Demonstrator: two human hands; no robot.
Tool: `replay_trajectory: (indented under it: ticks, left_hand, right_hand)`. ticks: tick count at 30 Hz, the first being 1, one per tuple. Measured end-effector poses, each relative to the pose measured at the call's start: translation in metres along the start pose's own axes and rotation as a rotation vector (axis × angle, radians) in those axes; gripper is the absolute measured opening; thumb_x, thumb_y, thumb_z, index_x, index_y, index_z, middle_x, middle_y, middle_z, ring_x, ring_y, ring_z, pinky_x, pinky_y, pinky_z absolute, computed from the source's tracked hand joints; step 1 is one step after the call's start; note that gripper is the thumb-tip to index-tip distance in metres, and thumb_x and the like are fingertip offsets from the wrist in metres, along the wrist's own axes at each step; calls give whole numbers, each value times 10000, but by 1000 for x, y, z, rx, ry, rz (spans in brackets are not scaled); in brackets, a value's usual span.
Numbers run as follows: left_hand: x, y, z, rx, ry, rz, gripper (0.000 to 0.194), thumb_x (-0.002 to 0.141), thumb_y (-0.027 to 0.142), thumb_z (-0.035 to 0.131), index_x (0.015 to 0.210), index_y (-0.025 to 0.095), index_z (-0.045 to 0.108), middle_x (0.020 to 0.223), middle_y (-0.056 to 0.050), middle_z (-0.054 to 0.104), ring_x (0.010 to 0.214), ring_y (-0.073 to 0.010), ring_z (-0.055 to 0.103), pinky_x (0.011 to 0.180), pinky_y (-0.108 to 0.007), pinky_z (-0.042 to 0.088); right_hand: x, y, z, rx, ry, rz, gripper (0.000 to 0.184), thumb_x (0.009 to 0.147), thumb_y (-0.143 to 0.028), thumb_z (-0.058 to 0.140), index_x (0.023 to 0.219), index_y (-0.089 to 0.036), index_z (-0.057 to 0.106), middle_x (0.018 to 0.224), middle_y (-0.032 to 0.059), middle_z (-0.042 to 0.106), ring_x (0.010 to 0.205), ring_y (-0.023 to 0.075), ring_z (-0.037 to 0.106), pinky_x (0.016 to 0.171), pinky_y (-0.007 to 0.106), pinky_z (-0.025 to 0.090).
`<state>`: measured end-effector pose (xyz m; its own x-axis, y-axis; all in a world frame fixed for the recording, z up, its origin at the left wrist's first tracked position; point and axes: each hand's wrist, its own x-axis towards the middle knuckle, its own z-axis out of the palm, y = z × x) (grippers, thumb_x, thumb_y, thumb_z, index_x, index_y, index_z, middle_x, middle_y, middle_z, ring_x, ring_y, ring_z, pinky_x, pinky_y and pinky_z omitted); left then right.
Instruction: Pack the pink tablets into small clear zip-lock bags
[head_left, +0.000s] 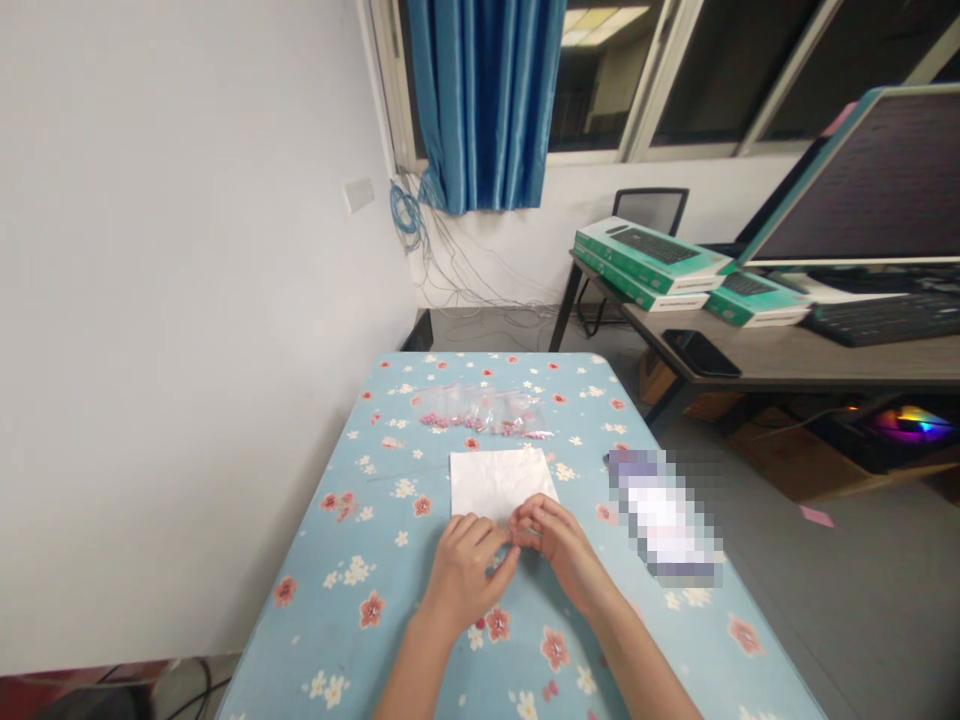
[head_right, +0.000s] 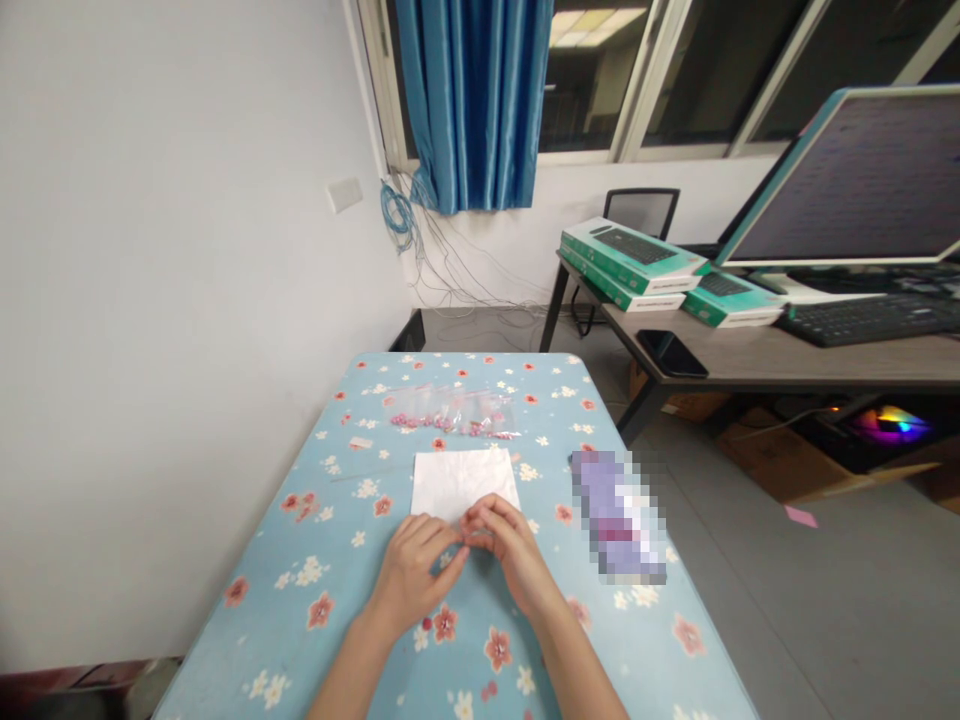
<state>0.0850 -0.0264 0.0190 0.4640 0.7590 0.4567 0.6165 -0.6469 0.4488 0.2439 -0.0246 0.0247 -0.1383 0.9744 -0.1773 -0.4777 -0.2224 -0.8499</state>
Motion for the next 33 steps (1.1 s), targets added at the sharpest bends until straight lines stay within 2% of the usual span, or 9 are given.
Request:
replay_trajectory:
  ticks: [14,24,33]
  left_hand:
    - [1,1,1,17,11,43,101,858,240,526,830,203,616,742,-21,612,706,-176,530,656,-320,389]
    - [2,2,0,2,8,52,93,851,250,541,837,200,619,757,-21,618,706,-172,532,652,-322,400]
    - [1,3,0,0,-17,47,116,852,283,550,855,201,631,781,-28,628,738,-174,550,672,-332,414]
  right_hand:
    - [-1,-1,3,-36,-20,19,243,742,-410,691,756,-175,627,707,4,594,628,117,491,653,255,385]
    - [-3,0,3,-83,-30,17,230,774,-404,667,776,-180,616,690,-7,569,609,111,438,627,247,347]
    - [-3,-1,4,-109,-28,6,218,770,-394,674,778,-183,621,703,0,579,616,120,456,608,242,355]
